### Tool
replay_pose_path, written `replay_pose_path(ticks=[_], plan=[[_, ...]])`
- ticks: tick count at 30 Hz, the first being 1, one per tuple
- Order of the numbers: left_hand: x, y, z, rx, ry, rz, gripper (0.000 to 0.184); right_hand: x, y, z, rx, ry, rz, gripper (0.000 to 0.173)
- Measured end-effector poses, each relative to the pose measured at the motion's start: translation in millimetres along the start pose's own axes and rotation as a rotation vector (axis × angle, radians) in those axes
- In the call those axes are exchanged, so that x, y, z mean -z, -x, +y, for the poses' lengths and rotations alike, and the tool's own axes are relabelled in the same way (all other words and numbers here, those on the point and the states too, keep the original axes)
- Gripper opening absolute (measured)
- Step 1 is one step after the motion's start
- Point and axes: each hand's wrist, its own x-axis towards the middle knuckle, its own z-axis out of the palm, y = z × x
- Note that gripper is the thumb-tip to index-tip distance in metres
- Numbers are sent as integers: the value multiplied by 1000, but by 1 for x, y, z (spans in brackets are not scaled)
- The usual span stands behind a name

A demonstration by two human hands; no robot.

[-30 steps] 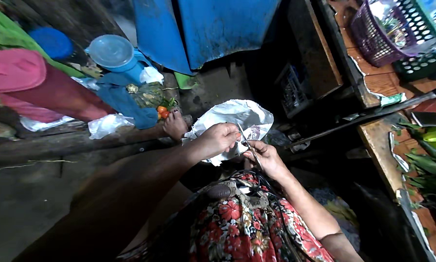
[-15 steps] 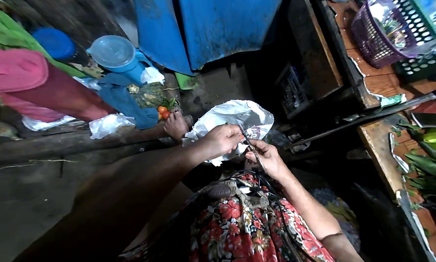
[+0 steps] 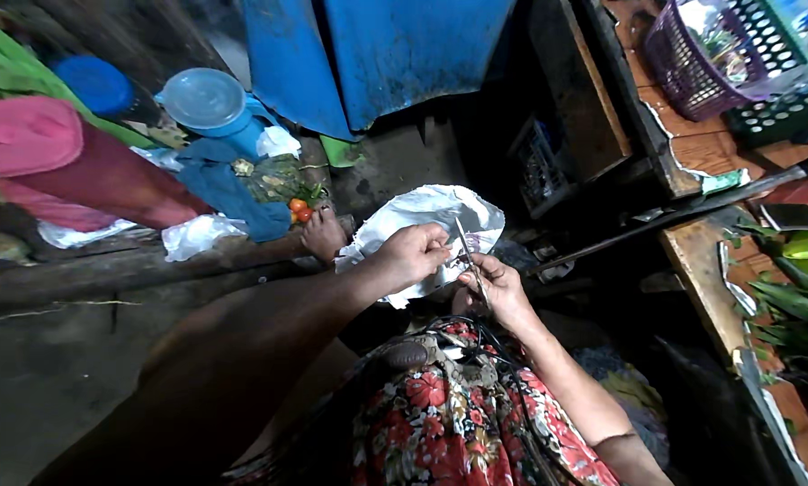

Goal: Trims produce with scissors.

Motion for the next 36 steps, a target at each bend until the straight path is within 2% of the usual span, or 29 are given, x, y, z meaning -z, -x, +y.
replay_pose_path(ticks=[3,9,14,19,23,29,33,36], plan=[[-2,-2,-3,-50,-53,65,22,1,0,1,-18,-32,25,30],[-15,-4,1,-232,-280,285,20,5,1,4,-15,-23,41,30],[-9,-3,10,-378,-386,421,38,6,7,-1,32,47,51,31],[-3,-2,26,-276,-400,426,25,6,15,-8,98,89,105,34],[-4,-1,32,-194,-443,392,44,8,18,-4,151,162,88,39],[-9,-2,38,-61,-642,301,77,7,21,-8,332,229,114,37],[-14,-2,37,-86,-745,377,87,5,18,-1,421,372,107,39],[-17,-2,33,-146,-771,423,96,4,20,0,384,428,61,41]])
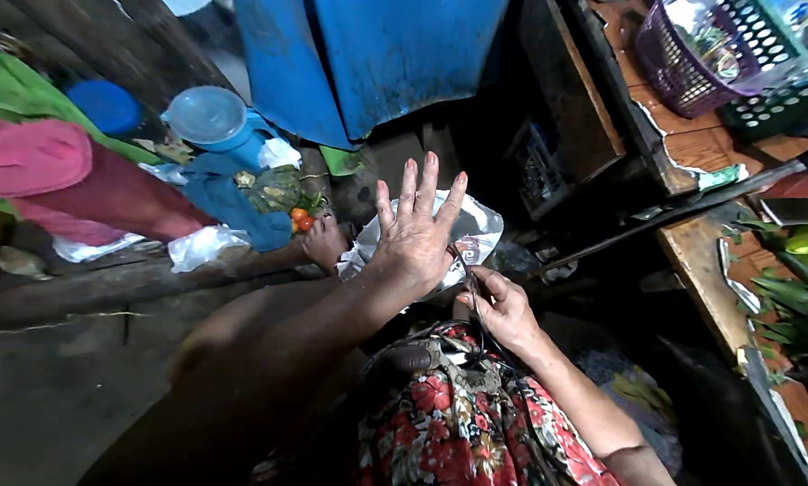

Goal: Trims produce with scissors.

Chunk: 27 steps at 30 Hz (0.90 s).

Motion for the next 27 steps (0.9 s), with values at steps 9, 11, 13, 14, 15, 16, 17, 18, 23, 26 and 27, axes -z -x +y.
replay_pose_path(ticks=[9,11,13,14,15,16,17,18,23,26,27], plan=[[1,0,4,12,2,3,96,2,-2,0,-35,49,-91,43],[-2,0,3,-4,-15,22,96,3,-2,0,-44,59,-108,43],[-4,1,2,-28,-22,46,94,4,-3,-1,-56,61,-124,42],[-5,1,2,-37,-28,56,94,5,-2,-1,-60,61,-128,42],[-7,1,2,-49,-38,72,94,5,-2,0,-62,58,-133,43],[-8,1,1,-57,-42,80,94,5,-2,0,-69,50,-138,43],[-8,1,2,-61,-46,81,94,6,-1,0,-82,37,-146,43],[-8,1,2,-57,-52,70,95,7,-1,0,-98,23,-155,42],[-3,-3,5,-12,-55,-13,106,10,0,4,-148,-27,-54,37],[-5,-3,5,-15,-57,-51,108,11,1,0,-159,-122,58,36],[-6,-2,5,-20,-64,-73,108,12,1,-1,-141,-139,80,36]])
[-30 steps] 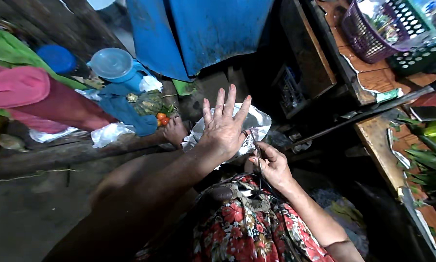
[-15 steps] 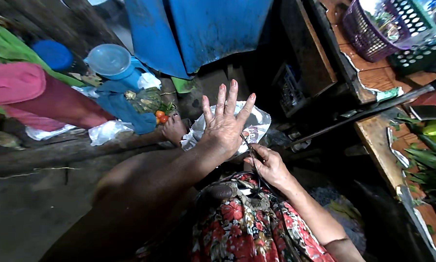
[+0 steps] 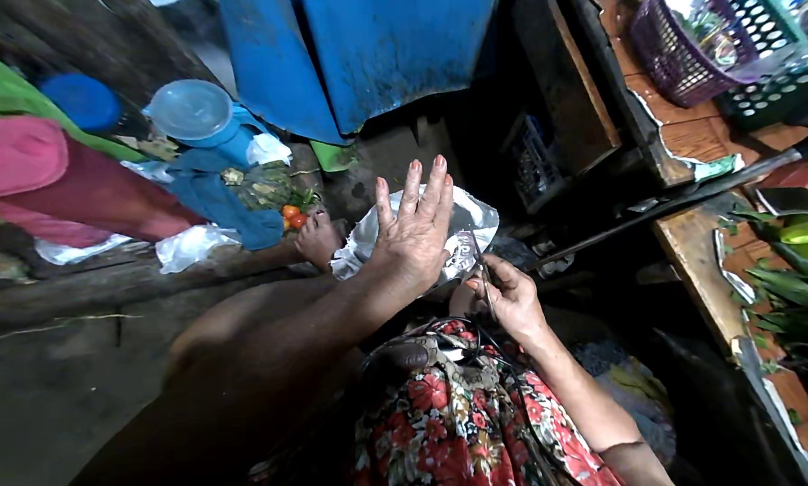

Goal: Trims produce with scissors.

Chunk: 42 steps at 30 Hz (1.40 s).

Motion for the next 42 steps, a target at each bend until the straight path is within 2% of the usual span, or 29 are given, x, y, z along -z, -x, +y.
replay_pose_path(ticks=[5,8,13,15,17,19,21,25,34,37,39,42], plan=[[-6,2,4,-70,-3,18,106,-2,-2,2,89,98,-34,36],[-6,1,6,-88,-28,-13,105,-1,-2,4,60,142,-65,38],[-11,2,-2,-168,26,51,98,4,-1,4,-44,93,-73,37],[-6,1,-1,-170,9,31,87,9,-3,3,-122,88,-74,39],[-5,2,-4,-204,13,32,66,14,-6,3,-190,64,-79,41],[-8,1,-9,-274,46,116,44,19,-9,7,-247,22,-76,39],[-5,-1,-8,-267,46,97,36,25,-10,14,-284,-10,-70,37],[1,-6,-5,-305,54,34,33,32,-5,26,-295,21,-99,35],[0,-21,13,-396,149,76,35,54,12,20,-313,96,-59,37],[3,-26,17,-406,166,64,33,80,23,2,-218,327,-22,38],[6,-28,18,-421,175,64,33,106,30,-13,-126,503,84,36],[11,-29,20,-429,183,55,34,158,33,-34,-112,719,189,33]])
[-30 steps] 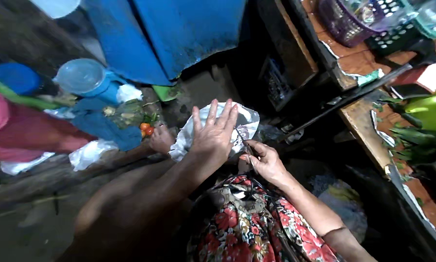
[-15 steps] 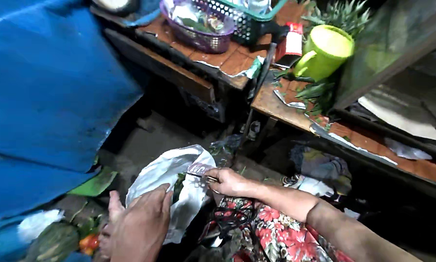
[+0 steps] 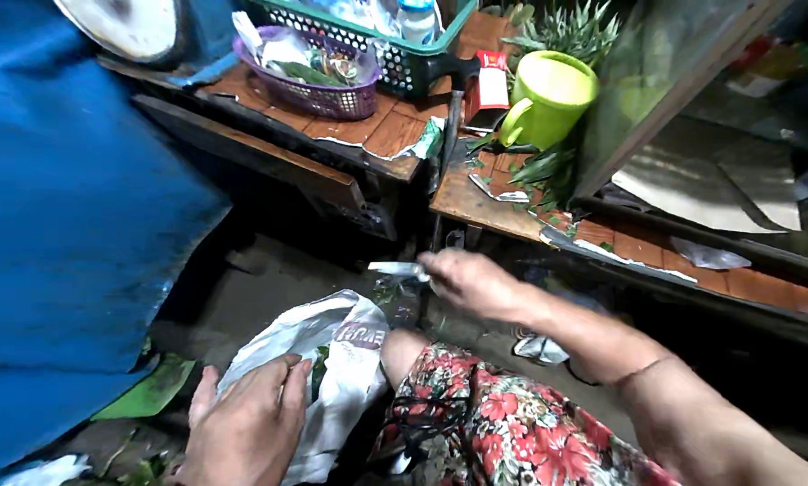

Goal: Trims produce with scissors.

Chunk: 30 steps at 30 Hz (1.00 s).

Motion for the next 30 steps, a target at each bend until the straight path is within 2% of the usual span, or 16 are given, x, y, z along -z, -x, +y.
replay_pose_path(ticks=[5,11,17,23,30], plan=[[7,-3,3,-31,-7,49,33,60,-22,58,-136,387,167,34],[15,-5,5,-50,-7,96,36,91,-33,93,-410,536,86,27],[22,-6,3,-47,7,163,39,98,-31,111,-535,584,12,24],[25,-7,-4,-20,44,236,38,101,-27,114,-456,646,44,25],[20,-10,-6,-29,49,239,38,108,-27,101,-352,570,334,35]])
